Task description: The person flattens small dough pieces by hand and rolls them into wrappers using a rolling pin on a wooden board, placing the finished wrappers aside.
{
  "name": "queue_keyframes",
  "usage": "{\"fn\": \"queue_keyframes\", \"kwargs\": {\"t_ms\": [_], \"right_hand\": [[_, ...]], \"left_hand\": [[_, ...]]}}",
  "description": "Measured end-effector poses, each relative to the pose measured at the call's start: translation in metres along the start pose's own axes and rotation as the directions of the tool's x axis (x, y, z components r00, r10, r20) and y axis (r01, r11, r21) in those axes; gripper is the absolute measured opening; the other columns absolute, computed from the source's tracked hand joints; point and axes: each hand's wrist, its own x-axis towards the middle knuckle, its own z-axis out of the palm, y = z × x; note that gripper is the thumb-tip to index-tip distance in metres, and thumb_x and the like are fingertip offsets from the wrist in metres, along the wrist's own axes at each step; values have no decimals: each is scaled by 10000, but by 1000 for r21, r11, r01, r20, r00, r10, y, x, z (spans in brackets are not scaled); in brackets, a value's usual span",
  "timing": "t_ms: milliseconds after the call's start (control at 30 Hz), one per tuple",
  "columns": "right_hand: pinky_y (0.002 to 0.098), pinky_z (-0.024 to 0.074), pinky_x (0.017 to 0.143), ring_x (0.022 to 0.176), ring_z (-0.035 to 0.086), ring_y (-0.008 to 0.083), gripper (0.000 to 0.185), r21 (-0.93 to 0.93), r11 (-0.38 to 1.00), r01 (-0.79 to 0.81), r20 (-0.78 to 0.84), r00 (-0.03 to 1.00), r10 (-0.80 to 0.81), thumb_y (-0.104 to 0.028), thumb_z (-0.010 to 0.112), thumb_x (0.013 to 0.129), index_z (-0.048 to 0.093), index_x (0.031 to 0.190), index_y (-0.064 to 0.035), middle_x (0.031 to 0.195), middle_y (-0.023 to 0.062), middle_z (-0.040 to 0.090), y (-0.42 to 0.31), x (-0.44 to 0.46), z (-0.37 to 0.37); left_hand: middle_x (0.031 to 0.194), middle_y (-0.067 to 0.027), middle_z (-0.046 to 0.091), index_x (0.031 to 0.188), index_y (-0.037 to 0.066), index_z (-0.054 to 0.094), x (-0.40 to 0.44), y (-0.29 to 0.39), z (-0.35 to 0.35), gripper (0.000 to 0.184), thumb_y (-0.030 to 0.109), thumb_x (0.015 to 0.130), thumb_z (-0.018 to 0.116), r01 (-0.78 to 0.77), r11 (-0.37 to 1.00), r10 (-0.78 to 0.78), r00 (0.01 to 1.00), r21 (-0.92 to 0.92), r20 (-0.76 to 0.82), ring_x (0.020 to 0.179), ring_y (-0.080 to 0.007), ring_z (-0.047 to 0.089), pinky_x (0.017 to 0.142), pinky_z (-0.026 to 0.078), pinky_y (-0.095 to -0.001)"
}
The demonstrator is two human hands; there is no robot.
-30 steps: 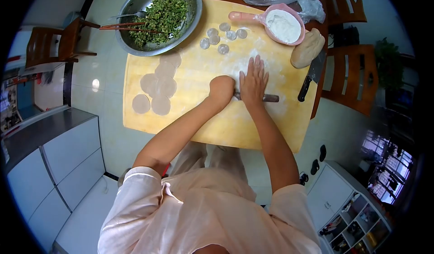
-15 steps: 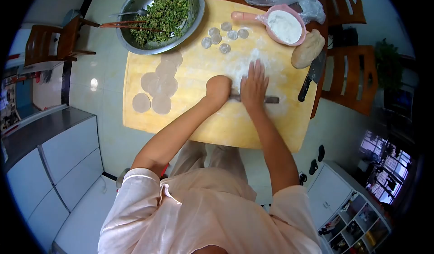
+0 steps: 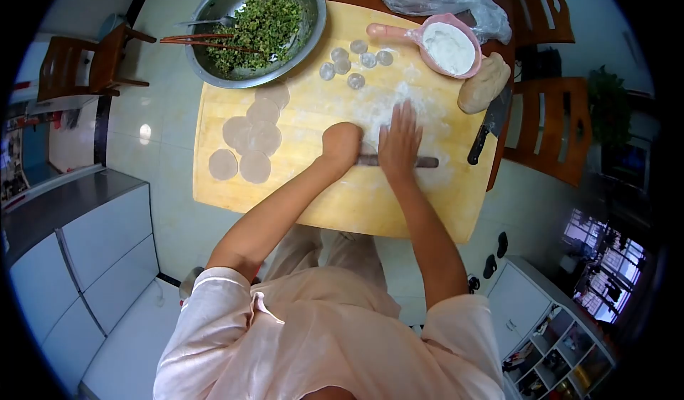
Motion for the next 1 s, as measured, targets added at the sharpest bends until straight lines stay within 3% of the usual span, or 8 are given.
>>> {"fn": "queue_keyframes", "kwargs": {"t_ms": [100, 200, 400, 500, 600, 733, 867, 1000], "right_hand": [[552, 277, 1087, 1388, 325, 361, 635, -23, 1000, 21, 89, 996, -19, -164, 606, 845, 401, 1433, -38, 1529, 180, 315, 4, -85, -17], [540, 315, 1055, 1379, 344, 353, 616, -41, 998, 57, 73, 996, -54, -147, 598, 839, 423, 1420, -44, 1513, 176, 348, 3, -92, -24], [543, 325, 1065, 1378, 347, 348, 537, -35, 999, -21, -45, 999, 20, -160, 589, 869, 461, 1375, -34, 1510, 168, 351, -2, 15, 1], [553, 308, 1069, 1383, 332, 352, 576, -8, 1000, 22, -9, 1000, -22, -157, 599, 859, 442, 1395, -18, 1523, 174, 331, 2, -31, -4], [565, 299, 1063, 1383, 329, 357, 596, 15, 998, 61, 105, 993, -62, -150, 603, 848, 440, 1409, -31, 1527, 182, 321, 3, -98, -27], [564, 291, 1075, 1392, 322, 342, 571, -37, 998, 55, 99, 994, -51, -171, 602, 860, 452, 1390, -21, 1521, 172, 332, 1, -57, -17], [554, 277, 1103, 1400, 308, 341, 577, 30, 999, -41, 33, 999, 40, -225, 600, 891, 427, 1396, -7, 1524, 172, 324, -4, 5, -4], [534, 284, 1107, 1400, 315, 334, 580, -18, 1000, -24, 70, 997, 25, -228, 590, 898, 419, 1409, -15, 1514, 169, 345, -2, -35, -9]], "left_hand": [[696, -173, 640, 734, 41, 677, -13, -18, 5, 86, 124, 720, 655, 88, 937, -117, 991, -337, -67, 636, -336, 616, 614, 488, -405], [696, -124, 627, 856, 57, 681, -21, -52, 19, 151, 118, 720, 708, 251, 775, -167, 967, -580, 194, 613, -310, 582, 617, 488, -387], [763, -183, 651, 801, 50, 682, -1, 2, -5, 116, 145, 736, 693, 5, 993, -15, 996, 117, 86, 714, -383, 617, 644, 475, -469], [753, -190, 650, 779, 42, 690, -2, -6, -4, 111, 148, 751, 672, -49, 995, 42, 996, 89, 73, 721, -387, 621, 653, 486, -453], [716, -153, 655, 790, 31, 687, -14, -19, -5, 92, 115, 756, 674, 104, 958, -116, 993, -266, -30, 672, -303, 640, 652, 501, -392], [662, -22, 611, 793, 40, 672, -13, -46, 4, 22, 57, 778, 673, 226, 816, -118, 966, -532, 229, 638, -102, 572, 627, 481, -292], [695, -157, 635, 725, 65, 675, -3, 1, -16, 60, 121, 721, 652, 1, 999, -3, 999, 51, 52, 666, -318, 624, 622, 481, -414], [743, -190, 632, 715, 76, 685, -2, -3, -13, 88, 151, 708, 640, 55, 996, -53, 998, -64, 31, 706, -382, 609, 639, 482, -447]]}}
